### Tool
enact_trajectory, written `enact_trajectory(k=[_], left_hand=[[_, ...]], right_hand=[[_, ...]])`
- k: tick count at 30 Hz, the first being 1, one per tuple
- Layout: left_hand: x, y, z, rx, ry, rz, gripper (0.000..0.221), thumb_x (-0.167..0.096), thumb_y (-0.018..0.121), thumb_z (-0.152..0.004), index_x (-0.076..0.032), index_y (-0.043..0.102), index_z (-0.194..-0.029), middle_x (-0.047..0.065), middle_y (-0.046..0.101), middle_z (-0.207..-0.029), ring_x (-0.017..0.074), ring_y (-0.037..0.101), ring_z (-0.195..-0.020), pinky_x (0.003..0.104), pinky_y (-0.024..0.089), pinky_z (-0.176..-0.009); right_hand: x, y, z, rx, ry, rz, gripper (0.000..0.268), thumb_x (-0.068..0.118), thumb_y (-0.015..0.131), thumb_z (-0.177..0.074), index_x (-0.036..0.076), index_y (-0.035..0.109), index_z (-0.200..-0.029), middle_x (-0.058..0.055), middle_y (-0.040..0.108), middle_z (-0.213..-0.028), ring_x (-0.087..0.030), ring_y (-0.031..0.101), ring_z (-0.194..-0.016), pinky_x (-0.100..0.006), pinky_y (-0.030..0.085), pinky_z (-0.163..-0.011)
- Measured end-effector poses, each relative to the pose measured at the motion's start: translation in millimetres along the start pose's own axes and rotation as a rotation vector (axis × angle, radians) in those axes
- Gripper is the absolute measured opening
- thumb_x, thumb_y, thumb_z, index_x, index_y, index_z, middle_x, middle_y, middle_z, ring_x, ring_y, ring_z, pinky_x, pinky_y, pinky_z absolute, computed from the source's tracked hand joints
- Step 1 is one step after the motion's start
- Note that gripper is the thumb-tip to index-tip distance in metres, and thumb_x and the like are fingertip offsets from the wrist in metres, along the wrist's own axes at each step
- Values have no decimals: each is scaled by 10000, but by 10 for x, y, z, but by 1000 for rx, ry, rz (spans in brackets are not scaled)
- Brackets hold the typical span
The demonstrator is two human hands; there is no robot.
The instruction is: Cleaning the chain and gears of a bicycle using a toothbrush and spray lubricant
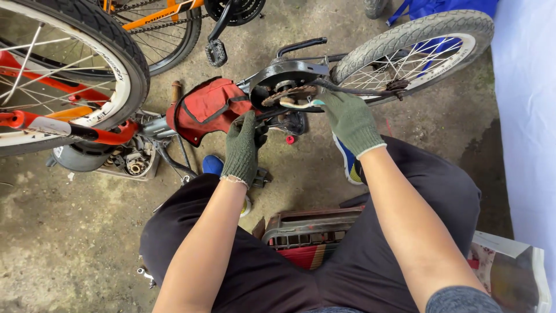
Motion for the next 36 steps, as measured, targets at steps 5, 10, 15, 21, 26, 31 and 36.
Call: enact_trajectory(k=[5,10,15,21,26,31,36], left_hand=[[-152,45,150,16,-7,-33,476,-411,782,-909,-71,615,-1197,131,735,-1027,249,746,-890,378,601,-807],[50,-19,-55,17,-21,-25,492,-418,791,-910,-72,614,-1211,139,745,-1044,253,751,-895,388,603,-812],[54,9,-42,7,-28,15,469,-403,763,-929,-69,598,-1214,141,744,-1043,252,747,-894,389,602,-812],[9,-11,2,37,-40,22,433,-389,778,-918,-78,607,-1166,122,741,-1033,239,739,-890,379,592,-816],[28,-18,-18,35,-68,43,399,-379,779,-923,-97,599,-1141,117,737,-1035,251,735,-909,405,588,-851],[71,-50,-36,39,-129,107,379,-348,786,-925,-118,591,-1155,116,744,-1043,277,751,-908,426,596,-848],[-15,413,707,-15,-512,97,370,-263,652,-990,-80,553,-1296,110,682,-1019,324,644,-748,355,548,-678]], right_hand=[[-381,253,184,-5,72,76,245,253,670,-987,158,667,-1213,-92,703,-1003,-321,719,-963,-427,592,-815],[-498,607,609,-407,52,483,347,347,692,-1020,77,768,-1226,-155,734,-1132,-315,705,-1020,-388,585,-887],[-118,272,295,-8,71,143,246,245,634,-1030,106,647,-1232,-152,701,-989,-342,714,-943,-423,591,-790],[-395,453,588,50,213,279,251,280,574,-993,202,664,-1214,-25,699,-944,-229,711,-918,-366,584,-782],[-241,420,636,29,266,105,269,297,600,-1010,135,687,-1207,-136,709,-1025,-348,710,-917,-448,593,-723],[51,-55,307,-97,146,181,290,264,750,-943,56,736,-1145,-220,733,-1012,-392,738,-894,-479,598,-746],[658,-1226,-96,-226,532,-204,215,136,682,-1029,-41,696,-1149,-291,652,-994,-473,656,-945,-507,533,-909]])
Point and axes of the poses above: each hand's wrist, its own z-axis away from the middle knuckle, its own y-axis out of the palm, x = y × z, the point moved 2 cm from there along -z, towards the middle knuckle
